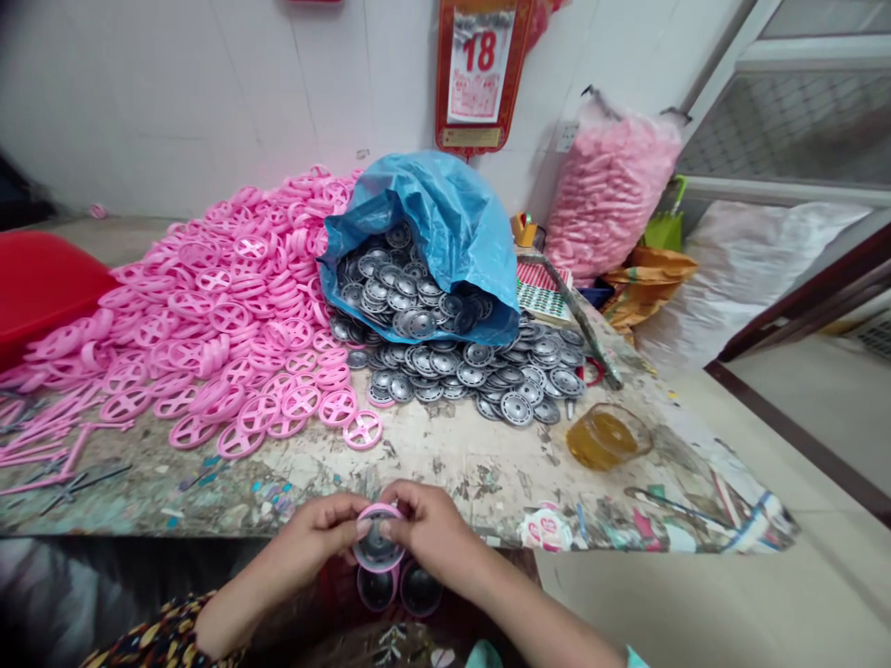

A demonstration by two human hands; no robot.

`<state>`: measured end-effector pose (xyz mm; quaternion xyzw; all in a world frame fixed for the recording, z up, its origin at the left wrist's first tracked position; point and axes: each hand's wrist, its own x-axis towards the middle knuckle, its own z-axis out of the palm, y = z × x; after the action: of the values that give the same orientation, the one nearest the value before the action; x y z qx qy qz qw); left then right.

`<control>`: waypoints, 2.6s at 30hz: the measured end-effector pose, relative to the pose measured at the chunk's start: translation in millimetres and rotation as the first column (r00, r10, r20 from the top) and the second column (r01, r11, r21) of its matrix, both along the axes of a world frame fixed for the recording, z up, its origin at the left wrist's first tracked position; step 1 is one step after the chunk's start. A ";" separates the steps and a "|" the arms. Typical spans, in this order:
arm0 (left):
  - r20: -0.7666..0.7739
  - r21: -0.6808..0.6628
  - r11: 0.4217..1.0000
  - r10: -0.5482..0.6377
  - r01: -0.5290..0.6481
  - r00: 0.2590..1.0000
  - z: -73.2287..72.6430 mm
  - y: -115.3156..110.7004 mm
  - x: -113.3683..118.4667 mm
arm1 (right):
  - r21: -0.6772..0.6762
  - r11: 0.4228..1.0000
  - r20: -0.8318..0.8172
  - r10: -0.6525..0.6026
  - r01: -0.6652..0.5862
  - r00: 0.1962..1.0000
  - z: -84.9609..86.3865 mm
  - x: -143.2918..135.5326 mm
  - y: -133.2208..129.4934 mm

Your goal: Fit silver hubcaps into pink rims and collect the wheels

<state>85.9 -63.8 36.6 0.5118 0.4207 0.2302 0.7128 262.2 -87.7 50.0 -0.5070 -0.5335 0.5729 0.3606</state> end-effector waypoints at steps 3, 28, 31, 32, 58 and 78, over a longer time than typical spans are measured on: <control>-0.046 0.050 0.999 -0.005 0.007 0.999 3.6 0.9 -1.1 | 0.064 0.998 0.093 0.010 -0.016 0.996 4.6 3.9 -3.7; -0.488 0.820 0.546 0.507 0.173 0.711 -16.2 40.6 -14.7 | 0.354 0.797 0.909 -0.170 -0.490 0.381 31.8 -5.7 76.6; -0.598 0.784 0.526 0.497 0.330 0.628 -14.7 38.2 -9.8 | 0.352 0.791 0.927 -0.223 -0.500 0.301 29.1 -14.1 117.8; -0.614 0.775 0.527 0.497 0.350 0.613 -13.8 37.2 -8.9 | 0.350 0.792 0.930 -0.227 -0.500 0.291 27.1 -16.3 125.7; -0.512 0.816 0.516 0.440 0.259 0.738 -15.2 30.8 -12.8 | 0.258 0.792 0.946 -0.091 -0.553 0.311 25.3 32.4 60.3; 0.319 -0.113 0.862 0.502 -0.494 0.803 10.7 8.6 16.5 | 0.626 0.774 0.261 -0.317 0.090 0.912 11.0 -16.6 26.0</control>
<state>102.3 -55.2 47.3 0.3276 0.4143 0.4884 0.6946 245.6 -61.7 61.0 -0.5155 -0.6840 0.2301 0.4620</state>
